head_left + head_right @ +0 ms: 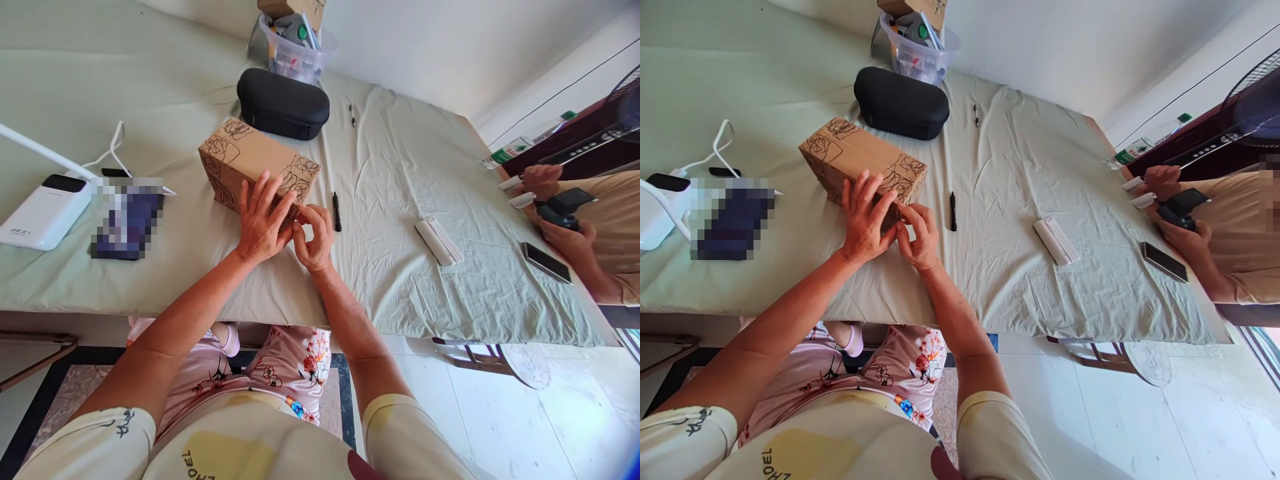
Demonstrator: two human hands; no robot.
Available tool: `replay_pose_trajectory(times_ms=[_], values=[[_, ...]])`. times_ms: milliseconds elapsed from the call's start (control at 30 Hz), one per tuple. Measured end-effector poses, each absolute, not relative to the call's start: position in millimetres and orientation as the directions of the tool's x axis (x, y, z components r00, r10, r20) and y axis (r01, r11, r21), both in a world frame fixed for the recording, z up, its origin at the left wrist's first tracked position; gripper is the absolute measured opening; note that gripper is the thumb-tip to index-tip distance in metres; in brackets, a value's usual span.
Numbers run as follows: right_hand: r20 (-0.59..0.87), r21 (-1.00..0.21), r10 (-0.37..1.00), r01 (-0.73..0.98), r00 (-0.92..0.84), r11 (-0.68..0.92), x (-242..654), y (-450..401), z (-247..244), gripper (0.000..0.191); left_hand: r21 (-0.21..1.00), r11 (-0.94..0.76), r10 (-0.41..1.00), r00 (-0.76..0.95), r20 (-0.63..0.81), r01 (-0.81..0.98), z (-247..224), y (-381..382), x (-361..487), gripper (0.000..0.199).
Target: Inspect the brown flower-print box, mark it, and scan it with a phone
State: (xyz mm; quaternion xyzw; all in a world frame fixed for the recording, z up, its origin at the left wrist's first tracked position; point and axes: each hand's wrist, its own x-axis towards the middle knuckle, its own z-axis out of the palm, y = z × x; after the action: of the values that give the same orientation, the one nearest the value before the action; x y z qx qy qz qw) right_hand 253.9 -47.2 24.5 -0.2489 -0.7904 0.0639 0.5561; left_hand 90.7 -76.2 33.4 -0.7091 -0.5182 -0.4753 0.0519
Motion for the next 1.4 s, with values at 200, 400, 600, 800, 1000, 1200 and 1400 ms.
replay_pose_trajectory(times_ms=[200,400,600,800,1000,1200,1400], values=[[0.857,-0.296,0.41,0.355,-0.31,0.887,252.5,-50.5,29.8,0.039,0.372,-0.519,0.591,0.008,0.807,0.769,26.8,-70.7,82.5,0.047],[0.832,-0.396,0.521,0.452,-0.193,0.799,259.9,-38.0,25.4,0.041,0.307,-0.654,0.489,0.077,0.869,0.692,24.2,-66.4,79.7,0.035],[0.683,-0.648,0.73,0.452,-0.013,0.614,271.0,-25.6,16.3,0.056,0.353,-0.659,0.512,0.052,0.857,0.664,30.3,-67.8,74.9,0.028],[0.537,-0.746,0.843,0.449,-0.031,0.491,270.5,-21.7,18.3,0.044,0.546,-0.455,0.666,-0.138,0.733,0.704,34.8,-71.4,67.7,0.05],[0.498,-0.727,0.863,0.505,-0.08,0.466,268.6,-14.8,8.4,0.042,0.678,-0.364,0.626,-0.371,0.686,0.639,27.8,-64.7,59.8,0.054],[0.417,-0.822,0.898,0.364,-0.139,0.438,268.7,-13.6,0.5,0.056,0.84,-0.384,0.666,-0.514,0.54,0.384,10.5,-52.8,48.2,0.059],[0.423,-0.861,0.878,0.203,-0.223,0.466,261.4,-21.0,4.0,0.065,0.97,-0.195,0.804,-0.591,0.071,-0.148,-21.3,-33.3,43.6,0.044]])
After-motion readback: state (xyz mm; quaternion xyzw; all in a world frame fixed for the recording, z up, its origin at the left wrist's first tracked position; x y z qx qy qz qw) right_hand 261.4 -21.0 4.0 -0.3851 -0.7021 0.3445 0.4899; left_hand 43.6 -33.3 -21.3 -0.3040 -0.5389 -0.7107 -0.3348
